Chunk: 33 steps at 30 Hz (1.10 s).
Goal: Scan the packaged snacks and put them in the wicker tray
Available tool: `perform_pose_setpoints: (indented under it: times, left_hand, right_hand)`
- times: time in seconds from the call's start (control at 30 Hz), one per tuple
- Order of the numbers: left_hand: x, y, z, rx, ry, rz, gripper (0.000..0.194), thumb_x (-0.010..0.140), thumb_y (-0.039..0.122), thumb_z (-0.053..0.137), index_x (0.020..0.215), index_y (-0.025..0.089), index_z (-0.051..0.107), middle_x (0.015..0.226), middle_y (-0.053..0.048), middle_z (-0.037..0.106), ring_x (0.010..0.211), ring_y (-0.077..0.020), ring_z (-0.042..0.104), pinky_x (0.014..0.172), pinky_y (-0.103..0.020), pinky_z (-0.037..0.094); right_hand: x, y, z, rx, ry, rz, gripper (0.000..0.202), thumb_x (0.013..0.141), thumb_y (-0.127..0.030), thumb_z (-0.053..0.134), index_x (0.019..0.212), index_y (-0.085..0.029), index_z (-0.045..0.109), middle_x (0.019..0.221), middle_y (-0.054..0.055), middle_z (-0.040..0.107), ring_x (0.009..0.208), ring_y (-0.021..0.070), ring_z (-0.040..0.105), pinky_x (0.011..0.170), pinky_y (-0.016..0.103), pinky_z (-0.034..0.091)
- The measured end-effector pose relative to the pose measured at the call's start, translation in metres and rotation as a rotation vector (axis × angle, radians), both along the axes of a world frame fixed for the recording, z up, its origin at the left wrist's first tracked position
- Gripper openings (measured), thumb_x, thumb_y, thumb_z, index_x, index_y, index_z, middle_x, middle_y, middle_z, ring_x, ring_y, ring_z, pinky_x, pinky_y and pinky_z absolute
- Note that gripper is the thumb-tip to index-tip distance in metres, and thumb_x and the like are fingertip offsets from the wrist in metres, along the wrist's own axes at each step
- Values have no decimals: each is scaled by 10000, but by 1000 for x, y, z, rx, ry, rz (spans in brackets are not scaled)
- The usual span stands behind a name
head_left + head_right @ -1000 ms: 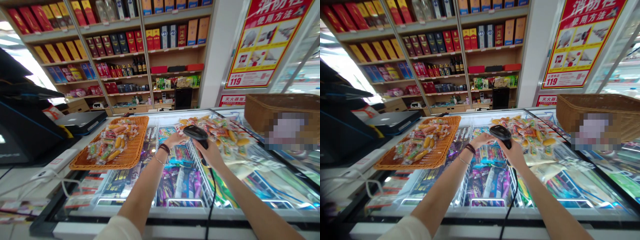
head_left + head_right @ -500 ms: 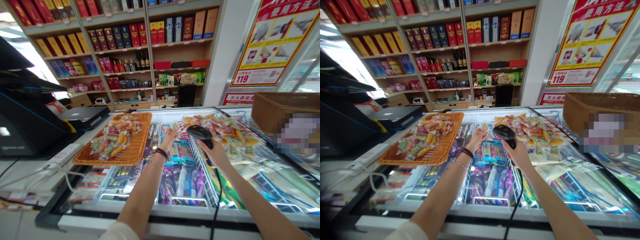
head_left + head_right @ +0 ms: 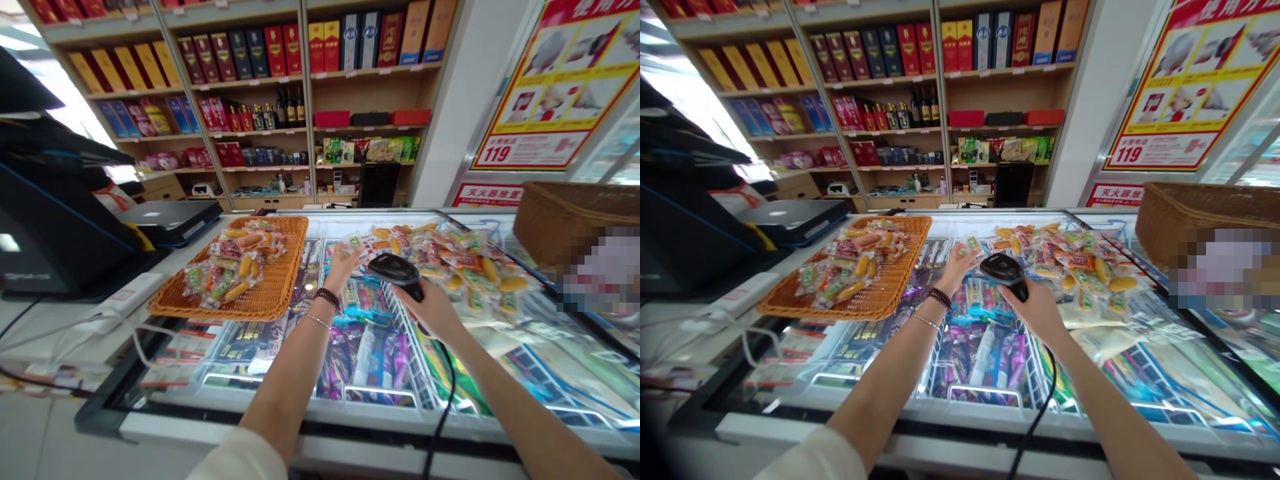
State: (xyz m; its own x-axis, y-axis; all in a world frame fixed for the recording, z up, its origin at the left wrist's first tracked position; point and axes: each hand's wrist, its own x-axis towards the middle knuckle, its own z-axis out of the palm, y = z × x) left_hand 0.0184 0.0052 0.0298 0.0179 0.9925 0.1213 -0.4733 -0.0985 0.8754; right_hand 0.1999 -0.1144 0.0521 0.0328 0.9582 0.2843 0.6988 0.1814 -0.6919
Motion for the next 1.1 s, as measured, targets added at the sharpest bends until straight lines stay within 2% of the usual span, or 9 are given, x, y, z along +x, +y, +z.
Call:
perform_pose_setpoints:
  times: [0.2, 0.37, 0.6, 0.8, 0.87, 0.97, 1.1]
  left_hand:
    - [1, 3, -2, 12, -12, 0, 478, 739, 259, 878, 911, 224, 433, 772, 19, 703, 816, -184, 738, 953, -468, 591]
    - [2, 2, -1, -7, -24, 26, 424, 773, 206, 833, 914, 228, 434, 733, 30, 685, 758, -172, 737, 913, -417, 603]
    - [1, 5, -3, 10, -3, 21, 432, 775, 221, 838, 926, 231, 433, 729, 42, 664, 804, -177, 734, 989, -470, 572]
    - [2, 0, -1, -14, -45, 68, 440, 762, 234, 855, 961, 228, 462, 742, 37, 666, 796, -173, 736, 955, -434, 595]
    - [0, 0, 6, -93, -91, 129, 441, 780, 268, 849, 992, 223, 465, 778, 19, 674, 810, -190, 753, 925, -416, 603]
    - [-12, 8, 27, -203, -224, 279, 390, 864, 283, 776, 1080, 219, 458, 884, -27, 701, 853, -199, 769, 882, -371, 612]
    - [-58, 16, 65, -179, -343, 493, 335, 952, 187, 620, 1234, 227, 444, 1164, -110, 705, 998, -193, 762, 941, -350, 599]
  right_hand:
    - [4, 7, -12, 18, -18, -10, 582, 823, -804, 493, 744, -236, 597, 464, 33, 563, 446, 230, 576, 500, 322, 409]
    - [5, 7, -13, 29, -31, -23, 563, 831, -776, 508, 741, -230, 610, 470, 37, 564, 461, 236, 597, 503, 318, 413]
    - [4, 9, -14, 13, -27, -31, 534, 829, -748, 538, 741, -229, 625, 455, 31, 551, 474, 241, 619, 506, 308, 419]
    - [3, 5, -10, -7, 152, 1, 535, 818, -759, 582, 667, -246, 556, 416, 4, 536, 386, 189, 535, 485, 314, 422]
    - [0, 7, -6, -20, 277, 30, 539, 827, -748, 596, 635, -247, 541, 401, -3, 523, 361, 169, 504, 464, 311, 427]
    - [-12, 18, 4, -52, 459, 73, 534, 791, -730, 662, 607, -242, 547, 409, 3, 525, 348, 155, 487, 412, 301, 419]
    - [-42, 39, 19, -84, 674, 173, 497, 727, -678, 768, 624, -231, 577, 478, 11, 564, 346, 140, 479, 346, 286, 395]
